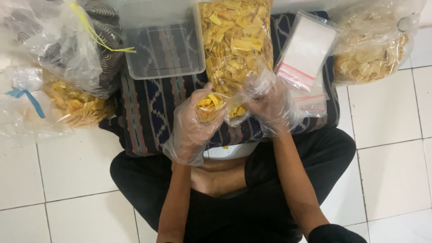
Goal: Manually filling small plastic bags with yellow chips and placing them on a scale while sitting on the floor.
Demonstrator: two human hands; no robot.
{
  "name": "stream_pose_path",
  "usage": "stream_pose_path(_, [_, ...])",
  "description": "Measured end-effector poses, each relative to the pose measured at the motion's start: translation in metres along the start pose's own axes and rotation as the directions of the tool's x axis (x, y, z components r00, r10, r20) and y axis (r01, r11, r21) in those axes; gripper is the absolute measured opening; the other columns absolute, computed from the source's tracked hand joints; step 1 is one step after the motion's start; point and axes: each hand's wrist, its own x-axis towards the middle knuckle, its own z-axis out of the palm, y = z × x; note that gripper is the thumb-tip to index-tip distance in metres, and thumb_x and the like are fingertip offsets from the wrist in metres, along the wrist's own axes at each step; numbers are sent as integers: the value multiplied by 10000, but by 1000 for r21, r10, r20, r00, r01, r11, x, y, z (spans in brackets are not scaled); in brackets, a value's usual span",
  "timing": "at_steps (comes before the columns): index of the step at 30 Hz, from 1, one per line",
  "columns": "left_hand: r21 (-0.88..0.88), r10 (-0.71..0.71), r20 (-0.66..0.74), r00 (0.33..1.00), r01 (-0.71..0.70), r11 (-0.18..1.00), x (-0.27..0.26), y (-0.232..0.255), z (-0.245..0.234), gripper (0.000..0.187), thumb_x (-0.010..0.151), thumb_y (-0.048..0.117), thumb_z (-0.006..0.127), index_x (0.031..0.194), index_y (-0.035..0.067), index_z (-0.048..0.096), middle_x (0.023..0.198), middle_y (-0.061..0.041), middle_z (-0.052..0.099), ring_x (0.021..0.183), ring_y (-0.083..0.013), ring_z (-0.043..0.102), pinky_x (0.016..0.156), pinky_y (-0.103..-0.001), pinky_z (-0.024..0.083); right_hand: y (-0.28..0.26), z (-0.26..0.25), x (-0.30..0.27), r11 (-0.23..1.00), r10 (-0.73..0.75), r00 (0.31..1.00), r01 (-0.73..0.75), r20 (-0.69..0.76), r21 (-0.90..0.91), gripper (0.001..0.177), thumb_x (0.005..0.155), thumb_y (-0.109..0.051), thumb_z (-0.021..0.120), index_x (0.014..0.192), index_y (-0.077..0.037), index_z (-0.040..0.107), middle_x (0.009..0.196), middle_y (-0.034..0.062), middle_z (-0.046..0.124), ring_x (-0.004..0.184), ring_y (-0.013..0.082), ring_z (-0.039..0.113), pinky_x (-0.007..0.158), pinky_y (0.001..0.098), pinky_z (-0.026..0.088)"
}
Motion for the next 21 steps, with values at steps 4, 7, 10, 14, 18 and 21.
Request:
stream_pose_path(4, [-37,-20,-6,1000,20,999,2,8,-3,487,762,68,888,1167,-43,641,1173,-324,682,1086,-509,684,940,-539,564,-6,-4,-6,999,-49,998,48,-33,-11,275,829,-273,887,904,-79,707,733,133,577,657,374,626,582,471,538])
stream_pose_path(7, [12,24,-39,999,-24,1000,0,5,-2,508,768,102,890,1202,-18,655,1156,-272,703,1087,-468,700,941,-503,571,-8,-8,-8,998,-53,998,53,-38,-19,265,858,-250,871,894,-62,688,776,121,612,673,345,625,600,440,543])
stream_pose_path(10, [-19,-8,-43,999,8,1000,-4,0,-1,470,788,133,880,1196,6,682,1100,-240,721,1048,-439,717,900,-476,591,-12,-11,-7,990,-125,991,120,-56,-78,296,833,-225,888,884,-46,658,756,140,603,649,349,620,585,440,531])
stream_pose_path(14, [35,102,-60,993,-100,994,-6,-4,-4,484,738,82,874,1186,44,694,1021,-153,737,962,-381,742,901,-446,582,-25,-10,0,982,-132,989,122,-64,-144,294,812,-216,894,890,-49,665,742,119,580,640,322,609,596,414,542])
stream_pose_path(18, [132,152,-115,982,-136,982,-12,-16,0,507,746,98,837,1222,28,677,996,-125,721,931,-342,734,910,-396,575,-20,-4,-7,974,-162,985,149,-65,-168,253,802,-162,855,870,-45,641,765,116,569,659,335,610,592,440,536])
stream_pose_path(21, [98,152,-118,981,-141,985,-9,-14,0,482,768,102,862,1198,8,667,971,-147,730,901,-364,735,866,-416,582,-27,-12,-8,979,-95,995,88,-30,-183,159,844,-125,798,839,-57,654,755,105,572,655,307,605,601,420,535])
